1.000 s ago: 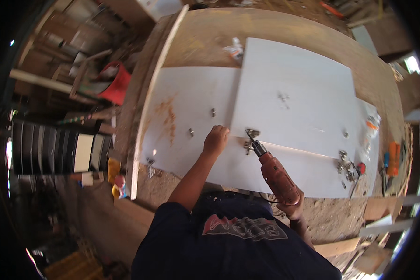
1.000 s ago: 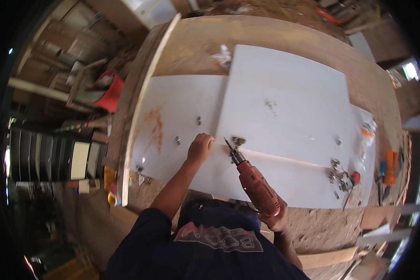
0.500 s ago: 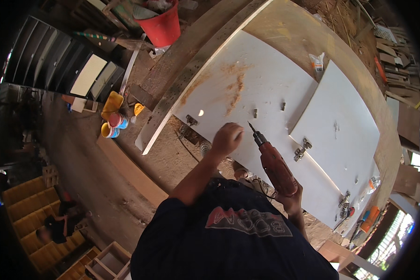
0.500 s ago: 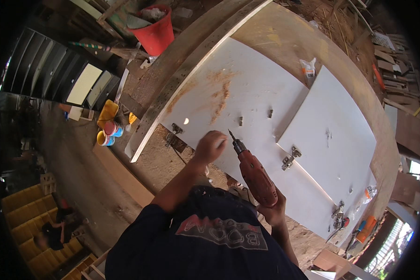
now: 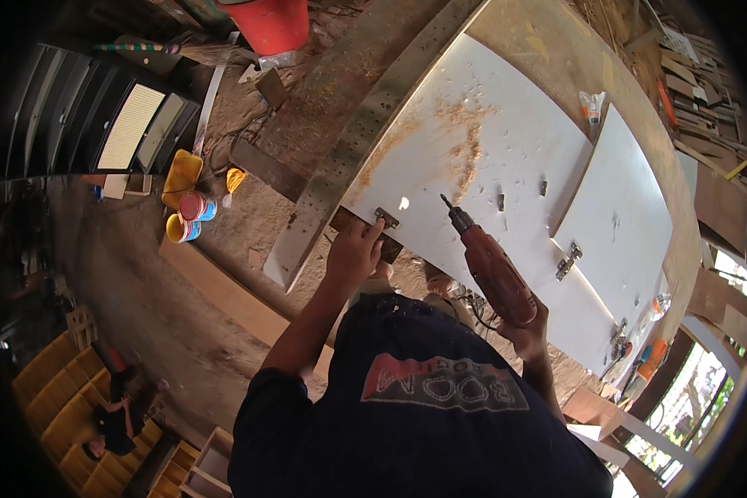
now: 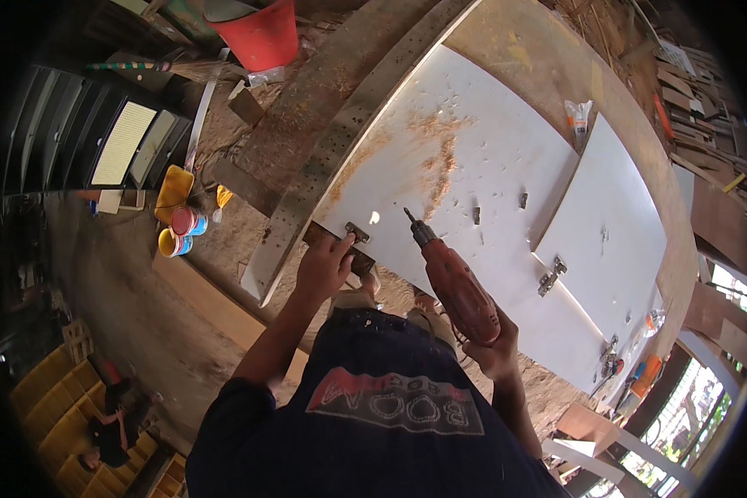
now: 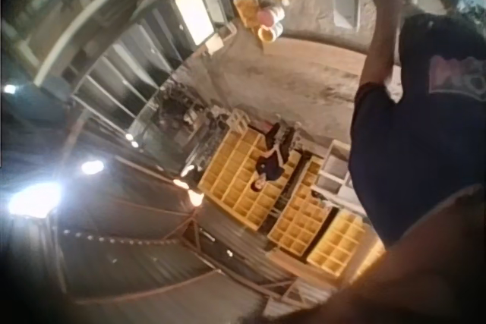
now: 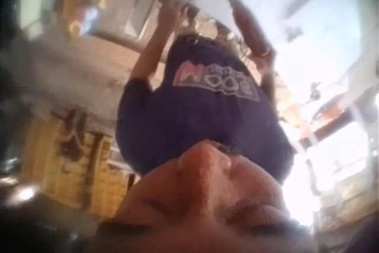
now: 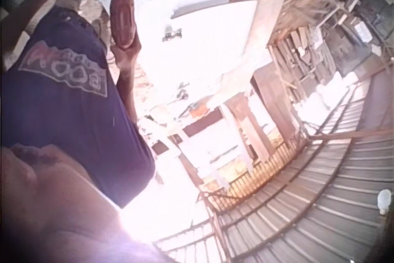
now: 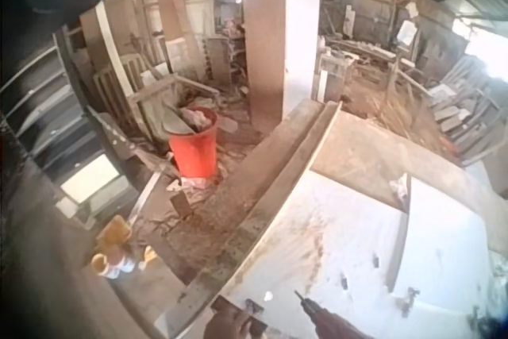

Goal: The person attaches metal hinges to a white cabinet door using an electric drill and screws in a woodworking workshop.

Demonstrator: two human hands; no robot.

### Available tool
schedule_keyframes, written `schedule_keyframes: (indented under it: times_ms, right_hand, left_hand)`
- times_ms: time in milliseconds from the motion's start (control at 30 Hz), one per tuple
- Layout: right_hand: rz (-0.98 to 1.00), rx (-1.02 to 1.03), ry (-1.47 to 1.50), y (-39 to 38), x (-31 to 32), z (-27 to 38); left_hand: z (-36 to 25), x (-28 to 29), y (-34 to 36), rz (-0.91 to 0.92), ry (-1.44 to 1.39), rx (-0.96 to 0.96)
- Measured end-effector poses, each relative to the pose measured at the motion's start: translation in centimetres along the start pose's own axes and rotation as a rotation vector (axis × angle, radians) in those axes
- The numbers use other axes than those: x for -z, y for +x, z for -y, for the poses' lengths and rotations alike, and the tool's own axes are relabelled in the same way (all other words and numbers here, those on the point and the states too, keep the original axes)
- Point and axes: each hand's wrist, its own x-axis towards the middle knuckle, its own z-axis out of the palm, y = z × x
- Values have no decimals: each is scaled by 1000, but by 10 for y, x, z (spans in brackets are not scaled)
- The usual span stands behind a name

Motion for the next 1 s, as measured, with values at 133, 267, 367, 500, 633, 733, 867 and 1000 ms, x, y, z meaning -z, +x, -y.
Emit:
schedule_keyframes:
  times_ms: [133, 267, 367, 500, 633, 733, 867, 1000]
  right_hand:
    - [-33, -7, 54, 6, -20, 6]
    - [-11, 12, 24, 12, -27, 9]
    - [-57, 107, -179, 19, -38, 7]
    - [-272, 325, -842, 44, -43, -26]
    - [-378, 310, -1072, 89, -52, -59]
    - [-430, 298, -1130, 113, -62, -79]
    - [-443, 261, -1147, 134, -73, -90]
    - [-378, 194, -1102, 136, -87, -69]
  left_hand:
    - [16, -3, 12, 124, 45, -99]
    - [18, 0, 17, 175, 27, -106]
    - [22, -6, 20, 204, 7, -84]
    - [22, -2, 24, 223, -50, -103]
    - [29, -5, 23, 250, -105, -85]
    - [30, -6, 23, 240, -138, -83]
    - [22, -3, 21, 258, -110, -28]
    - [21, -5, 17, 223, -110, 3]
